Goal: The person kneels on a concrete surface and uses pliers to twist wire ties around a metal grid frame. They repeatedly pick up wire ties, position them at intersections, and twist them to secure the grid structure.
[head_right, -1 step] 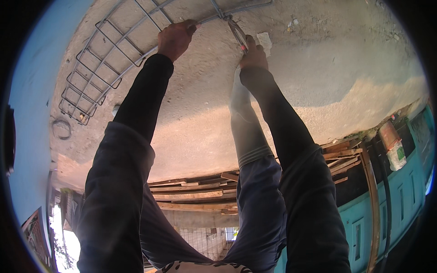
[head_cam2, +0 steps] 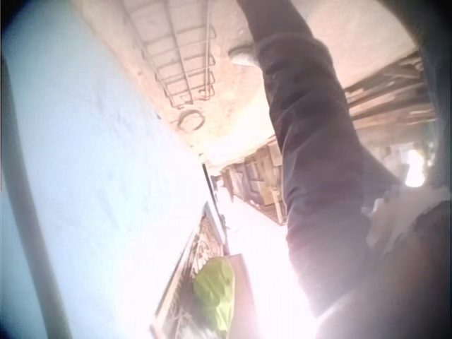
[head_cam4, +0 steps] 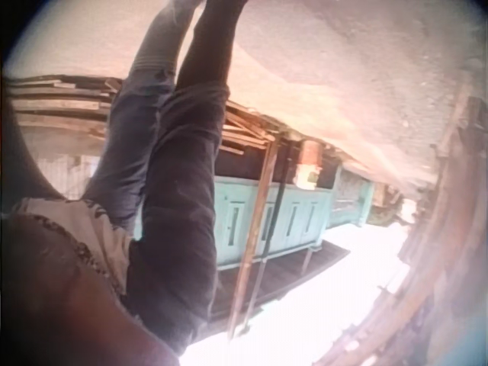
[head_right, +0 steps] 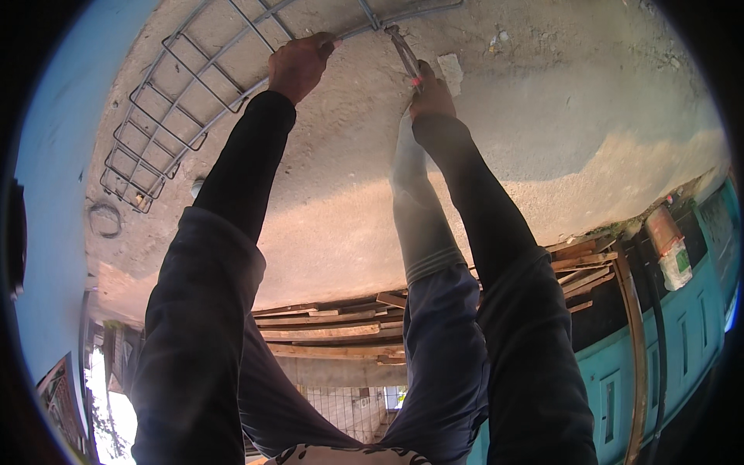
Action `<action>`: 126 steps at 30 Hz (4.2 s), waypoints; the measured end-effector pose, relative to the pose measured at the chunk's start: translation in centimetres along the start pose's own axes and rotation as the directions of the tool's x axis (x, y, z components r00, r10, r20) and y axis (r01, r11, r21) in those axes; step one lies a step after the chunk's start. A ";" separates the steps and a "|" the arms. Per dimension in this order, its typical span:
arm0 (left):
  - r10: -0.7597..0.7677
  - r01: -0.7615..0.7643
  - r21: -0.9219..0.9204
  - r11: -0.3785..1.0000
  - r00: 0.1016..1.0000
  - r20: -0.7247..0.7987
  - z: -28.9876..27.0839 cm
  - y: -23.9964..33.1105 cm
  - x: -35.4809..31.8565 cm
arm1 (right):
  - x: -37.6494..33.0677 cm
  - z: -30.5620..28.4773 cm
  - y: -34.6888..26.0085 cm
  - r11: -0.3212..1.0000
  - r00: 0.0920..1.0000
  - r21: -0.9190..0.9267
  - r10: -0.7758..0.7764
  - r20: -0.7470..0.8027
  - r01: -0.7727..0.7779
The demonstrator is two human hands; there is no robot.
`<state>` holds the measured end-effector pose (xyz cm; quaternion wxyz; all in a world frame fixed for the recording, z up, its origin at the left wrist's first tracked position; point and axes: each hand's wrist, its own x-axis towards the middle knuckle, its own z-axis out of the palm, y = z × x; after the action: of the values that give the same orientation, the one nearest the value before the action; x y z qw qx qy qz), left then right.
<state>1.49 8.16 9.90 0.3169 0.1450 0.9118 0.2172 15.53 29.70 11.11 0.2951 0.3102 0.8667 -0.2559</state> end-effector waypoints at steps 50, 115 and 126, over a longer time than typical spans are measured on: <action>0.005 -0.011 -0.083 0.996 0.997 -0.072 0.3 -0.5 -0.4 | 9.8 0.3 -8.8 0.753 0.966 0.611 0.244 0.083 -0.243; 0.038 -0.081 -0.150 0.985 0.962 -0.269 3.4 2.1 2.6 | -0.1 0.7 -6.5 0.401 0.952 0.888 0.284 0.114 -0.226; 0.158 -0.189 -0.168 0.967 0.970 -0.184 3.5 0.7 3.8 | 8.5 -0.4 -7.2 0.346 0.924 0.900 0.357 0.134 -0.264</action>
<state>0.91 11.40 5.83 0.2301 0.1755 0.8951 0.3392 5.05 28.43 7.55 0.0854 0.5887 0.5258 -0.6080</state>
